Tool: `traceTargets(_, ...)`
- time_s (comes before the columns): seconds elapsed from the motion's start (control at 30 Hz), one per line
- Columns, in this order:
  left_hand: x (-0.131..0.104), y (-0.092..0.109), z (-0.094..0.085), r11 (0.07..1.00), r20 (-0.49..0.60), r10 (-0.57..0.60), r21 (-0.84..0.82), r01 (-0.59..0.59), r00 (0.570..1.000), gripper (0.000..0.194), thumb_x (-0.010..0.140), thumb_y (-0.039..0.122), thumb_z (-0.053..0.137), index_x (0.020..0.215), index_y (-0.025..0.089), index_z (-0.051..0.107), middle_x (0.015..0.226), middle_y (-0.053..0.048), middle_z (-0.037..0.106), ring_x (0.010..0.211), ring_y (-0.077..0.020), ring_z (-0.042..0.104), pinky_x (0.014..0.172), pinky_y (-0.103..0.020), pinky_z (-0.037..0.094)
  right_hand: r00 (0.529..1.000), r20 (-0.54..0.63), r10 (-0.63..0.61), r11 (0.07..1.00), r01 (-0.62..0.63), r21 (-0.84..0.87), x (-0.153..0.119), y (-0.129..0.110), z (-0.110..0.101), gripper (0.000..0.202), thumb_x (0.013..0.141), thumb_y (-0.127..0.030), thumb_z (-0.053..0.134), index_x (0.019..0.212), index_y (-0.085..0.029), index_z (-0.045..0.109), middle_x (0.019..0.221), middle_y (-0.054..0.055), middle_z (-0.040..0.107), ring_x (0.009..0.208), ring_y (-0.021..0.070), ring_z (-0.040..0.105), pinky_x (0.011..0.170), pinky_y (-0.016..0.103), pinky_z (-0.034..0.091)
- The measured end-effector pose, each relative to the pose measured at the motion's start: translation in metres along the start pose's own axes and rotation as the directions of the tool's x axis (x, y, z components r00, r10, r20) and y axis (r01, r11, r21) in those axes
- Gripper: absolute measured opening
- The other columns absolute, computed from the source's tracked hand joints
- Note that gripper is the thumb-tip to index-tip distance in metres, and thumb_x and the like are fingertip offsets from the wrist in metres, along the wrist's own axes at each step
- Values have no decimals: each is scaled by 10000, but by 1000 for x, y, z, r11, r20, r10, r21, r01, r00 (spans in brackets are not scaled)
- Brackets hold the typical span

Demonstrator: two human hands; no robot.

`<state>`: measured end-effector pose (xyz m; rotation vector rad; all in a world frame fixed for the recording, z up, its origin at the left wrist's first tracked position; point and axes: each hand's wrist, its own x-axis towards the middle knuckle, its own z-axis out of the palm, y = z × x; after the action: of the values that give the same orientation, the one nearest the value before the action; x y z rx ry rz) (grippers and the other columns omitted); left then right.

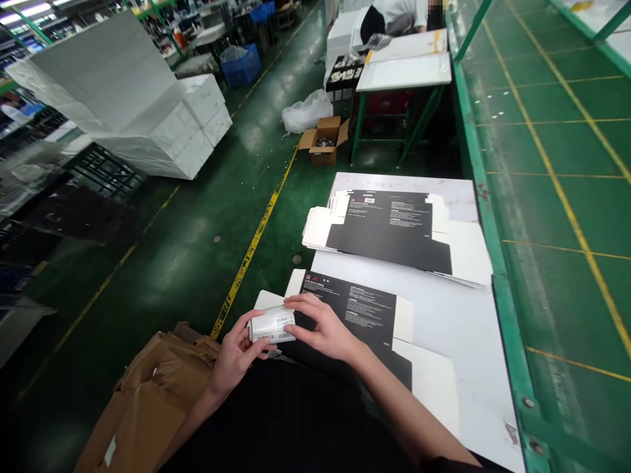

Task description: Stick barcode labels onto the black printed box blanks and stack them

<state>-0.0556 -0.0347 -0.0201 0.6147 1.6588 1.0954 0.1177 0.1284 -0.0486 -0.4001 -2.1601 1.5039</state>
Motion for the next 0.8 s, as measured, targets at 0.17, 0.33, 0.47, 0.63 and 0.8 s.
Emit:
traceTargets(0.17,-4,2,5,992,71,86,88,-92,994,562,844,366,729,1324,150,532,967,-79,761,804,-224,762,661,-273,598,997,-21,69,997,-69,-29,-19,-21,-8,273,963,-383,648,1196,-246,688,1192,89,685,1093,232,657,955,391,564)
traceTargets(0.33,-8,-2,6,980,62,123,149,-131,990,524,859,354,715,1316,152,558,956,-80,769,777,-217,759,657,-272,591,999,-38,33,997,-35,-73,-22,-27,-11,236,957,-378,662,1150,-248,703,1145,77,699,1051,223,670,917,379,577)
traceTargets(0.47,-12,-1,8,980,39,133,145,-137,990,539,854,370,718,1319,148,559,982,-86,774,786,-221,768,660,-270,599,995,-100,-1,997,-7,-80,-27,-26,-4,253,965,-385,650,1170,-248,709,1141,84,715,1027,224,687,888,376,589)
traceTargets(0.63,-16,-1,9,985,49,112,123,-117,993,539,856,388,715,1309,154,543,987,-85,775,810,-233,781,655,-271,615,994,-110,8,999,-12,-35,-33,-23,1,252,973,-375,638,1184,-256,706,1137,82,728,1030,227,685,896,386,586)
traceTargets(0.8,-15,-1,8,992,79,74,99,-82,994,536,839,414,731,1269,161,534,1007,-98,773,790,-236,784,620,-254,600,995,-80,65,997,-62,38,-34,-23,1,318,916,-437,707,1169,-244,709,1152,89,711,1049,232,665,932,403,571)
